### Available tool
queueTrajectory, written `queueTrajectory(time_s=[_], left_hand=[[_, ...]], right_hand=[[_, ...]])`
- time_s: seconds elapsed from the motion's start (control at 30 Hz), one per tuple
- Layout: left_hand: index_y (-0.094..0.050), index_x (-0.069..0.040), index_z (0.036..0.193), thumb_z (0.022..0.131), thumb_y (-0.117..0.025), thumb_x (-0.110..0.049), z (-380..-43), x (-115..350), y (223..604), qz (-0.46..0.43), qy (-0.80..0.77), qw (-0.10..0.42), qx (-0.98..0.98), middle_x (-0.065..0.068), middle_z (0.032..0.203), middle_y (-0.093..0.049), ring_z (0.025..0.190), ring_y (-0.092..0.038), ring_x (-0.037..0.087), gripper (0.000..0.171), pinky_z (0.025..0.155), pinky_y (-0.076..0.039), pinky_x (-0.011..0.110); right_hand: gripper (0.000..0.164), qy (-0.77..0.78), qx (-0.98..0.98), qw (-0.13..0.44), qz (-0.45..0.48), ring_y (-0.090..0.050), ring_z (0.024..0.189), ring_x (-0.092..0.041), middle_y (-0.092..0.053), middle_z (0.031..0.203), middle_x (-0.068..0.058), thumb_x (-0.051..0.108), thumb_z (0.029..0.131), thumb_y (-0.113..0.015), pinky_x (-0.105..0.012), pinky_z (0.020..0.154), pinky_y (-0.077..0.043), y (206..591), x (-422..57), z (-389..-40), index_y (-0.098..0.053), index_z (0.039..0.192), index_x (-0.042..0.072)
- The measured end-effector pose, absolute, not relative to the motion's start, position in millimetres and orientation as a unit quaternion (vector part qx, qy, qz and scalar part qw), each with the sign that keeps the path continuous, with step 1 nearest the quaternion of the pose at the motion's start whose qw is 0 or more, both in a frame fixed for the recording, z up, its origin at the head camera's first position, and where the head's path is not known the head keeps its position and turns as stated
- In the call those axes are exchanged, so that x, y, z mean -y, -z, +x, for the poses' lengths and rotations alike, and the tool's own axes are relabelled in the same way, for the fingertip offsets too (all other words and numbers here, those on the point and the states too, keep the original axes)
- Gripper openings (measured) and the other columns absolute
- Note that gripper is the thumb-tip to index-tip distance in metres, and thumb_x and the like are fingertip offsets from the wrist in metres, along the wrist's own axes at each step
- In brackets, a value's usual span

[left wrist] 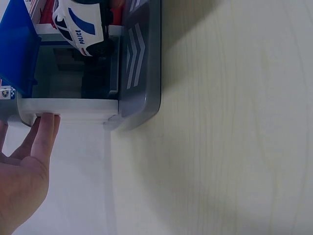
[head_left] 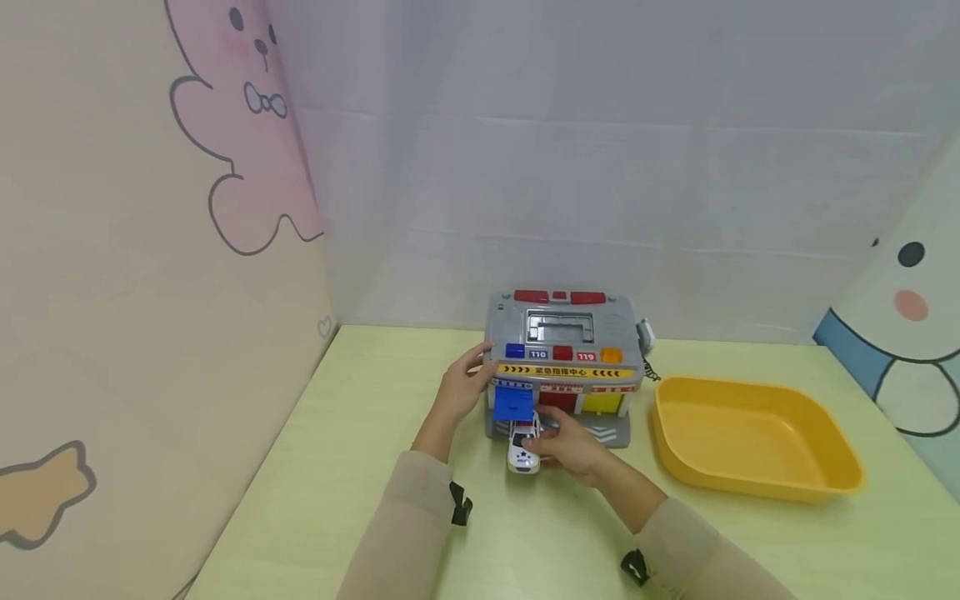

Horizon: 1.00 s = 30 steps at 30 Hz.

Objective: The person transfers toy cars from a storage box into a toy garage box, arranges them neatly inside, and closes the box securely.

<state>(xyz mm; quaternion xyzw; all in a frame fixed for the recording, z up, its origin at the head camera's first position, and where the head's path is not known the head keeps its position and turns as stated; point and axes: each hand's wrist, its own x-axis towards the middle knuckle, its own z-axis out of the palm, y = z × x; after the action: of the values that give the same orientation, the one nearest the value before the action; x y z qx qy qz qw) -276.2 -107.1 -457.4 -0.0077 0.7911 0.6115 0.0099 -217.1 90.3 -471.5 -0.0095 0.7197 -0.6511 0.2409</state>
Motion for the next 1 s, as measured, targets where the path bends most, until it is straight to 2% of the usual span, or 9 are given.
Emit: queueTrajectory(time_s=[0.63, 0.9, 1.0], left_hand=[[-0.054, -0.026, 0.140, 0.098, -0.059, -0.033, -277, 106, 458, -0.007, -0.605, 0.005, -0.796, 0.013, 0.139, -0.052, 0.118, -0.056, 0.031, 0.042, 0.092, -0.050, 0.040], [-0.054, -0.027, 0.140, 0.099, -0.059, -0.035, -276, 107, 458, -0.007, -0.603, 0.007, -0.798, 0.013, 0.139, -0.051, 0.119, -0.056, 0.031, 0.042, 0.092, -0.050, 0.040], [-0.054, -0.025, 0.140, 0.099, -0.059, -0.034, -276, 107, 458, -0.004, -0.604, 0.005, -0.797, 0.014, 0.139, -0.052, 0.118, -0.056, 0.031, 0.043, 0.092, -0.050, 0.040]], right_hand=[[0.070, 0.645, -0.722, 0.251, -0.005, -0.061, 0.091, -0.028, -0.055, 0.119, -0.023, 0.004, 0.093, -0.065, -0.042, 0.072, -0.057, 479, -79, -225, -0.025, 0.150, 0.001], [0.064, 0.645, -0.729, 0.229, 0.003, -0.060, 0.086, -0.027, -0.056, 0.111, -0.022, 0.001, 0.093, -0.064, -0.039, 0.067, -0.058, 480, -75, -225, -0.028, 0.145, -0.005], [0.060, 0.634, -0.742, 0.219, 0.015, -0.060, 0.086, -0.027, -0.055, 0.115, -0.024, 0.002, 0.092, -0.065, -0.038, 0.066, -0.058, 480, -74, -227, -0.031, 0.141, -0.008]])
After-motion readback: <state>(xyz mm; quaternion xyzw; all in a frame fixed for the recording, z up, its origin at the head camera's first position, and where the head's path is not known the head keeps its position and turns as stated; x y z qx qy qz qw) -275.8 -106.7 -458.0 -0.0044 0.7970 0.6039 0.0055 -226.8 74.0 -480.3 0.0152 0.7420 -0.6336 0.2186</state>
